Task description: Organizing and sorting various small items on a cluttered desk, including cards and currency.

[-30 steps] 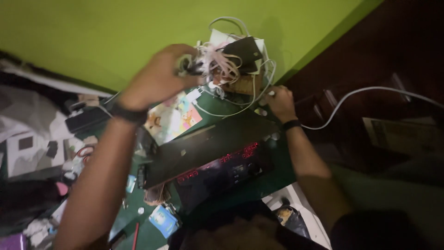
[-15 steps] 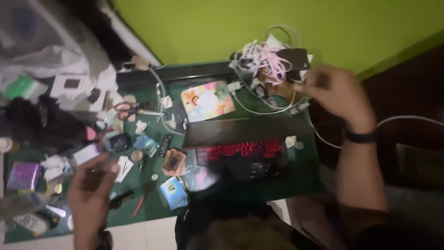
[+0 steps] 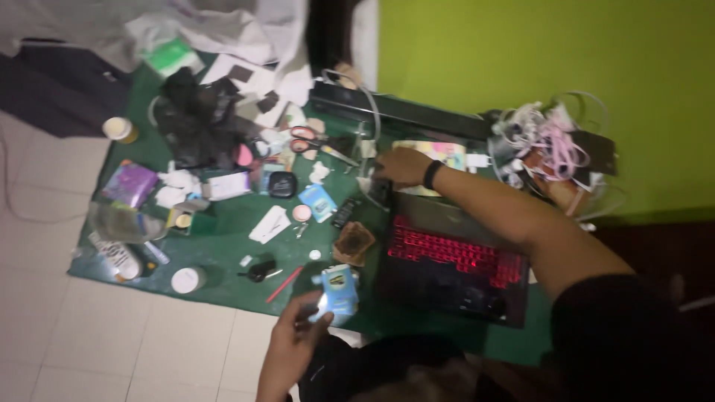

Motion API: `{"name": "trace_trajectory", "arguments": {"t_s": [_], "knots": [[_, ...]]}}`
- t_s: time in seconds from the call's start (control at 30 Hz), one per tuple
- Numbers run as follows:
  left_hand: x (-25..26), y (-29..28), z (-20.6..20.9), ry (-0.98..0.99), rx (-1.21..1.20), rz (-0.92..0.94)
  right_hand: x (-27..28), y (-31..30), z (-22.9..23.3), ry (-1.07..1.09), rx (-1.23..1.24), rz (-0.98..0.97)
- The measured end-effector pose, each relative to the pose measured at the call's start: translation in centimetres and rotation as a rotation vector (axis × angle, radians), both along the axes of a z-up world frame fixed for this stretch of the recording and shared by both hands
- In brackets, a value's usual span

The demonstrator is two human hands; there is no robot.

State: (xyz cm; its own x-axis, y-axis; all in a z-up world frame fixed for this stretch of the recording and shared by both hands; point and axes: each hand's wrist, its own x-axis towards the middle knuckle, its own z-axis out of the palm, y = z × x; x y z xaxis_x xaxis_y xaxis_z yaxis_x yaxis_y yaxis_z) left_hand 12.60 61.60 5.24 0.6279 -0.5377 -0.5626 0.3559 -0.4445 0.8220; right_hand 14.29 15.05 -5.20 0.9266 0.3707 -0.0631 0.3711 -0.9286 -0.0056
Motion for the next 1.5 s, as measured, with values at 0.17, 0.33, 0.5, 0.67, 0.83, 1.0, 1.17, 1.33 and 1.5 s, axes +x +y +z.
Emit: {"name": "trace_trajectory", "arguments": {"t_s": [0.17, 0.33, 0.5, 0.67, 0.83, 1.0, 1.17, 1.33, 1.5], "knots": [[2.2, 4.5, -1.2, -0.019, 0.028, -0.047, 0.6, -2.3, -2.3, 0.251, 0.121, -0.278], [7.8, 4.5, 2.5, -0.185, -0.049, -0.099, -0.8, -2.2, 6.4, 0.237, 0.317, -0.715], [16.6, 3.1, 6.8, -0.459, -0.126, -0.150, -2.8, 0.4, 18.5, 0.135, 1.405, -1.276], [27.5, -2.0, 10.4, -0.799, -0.260, -0.036, -5.8, 6.9, 24.2, -0.376, 1.641, -1.047], [37.6, -10.0, 6.1, -1.042, -0.275, 0.110, -4.7, 18.4, 13.0, -0.328, 1.361, -1.129], [40.7, -15.1, 2.9, -1.245, 0.023, -0.048, -1.4, 23.0, 5.1, 0.011, 0.488, -1.588], [41.3, -15.8, 1.4, -1.354, 0.265, -0.220, 0.3, 20.1, 2.2, -0.130, 0.067, -1.526], [42.9, -15.2, -1.4, -1.478, 0.278, -0.270, 2.1, 14.6, 0.3, -0.158, 0.158, -1.499], [43.2, -12.7, 0.7, -1.439, 0.023, -0.219, 2.7, 9.8, -3.0, -0.048, 0.111, -1.434]]}}
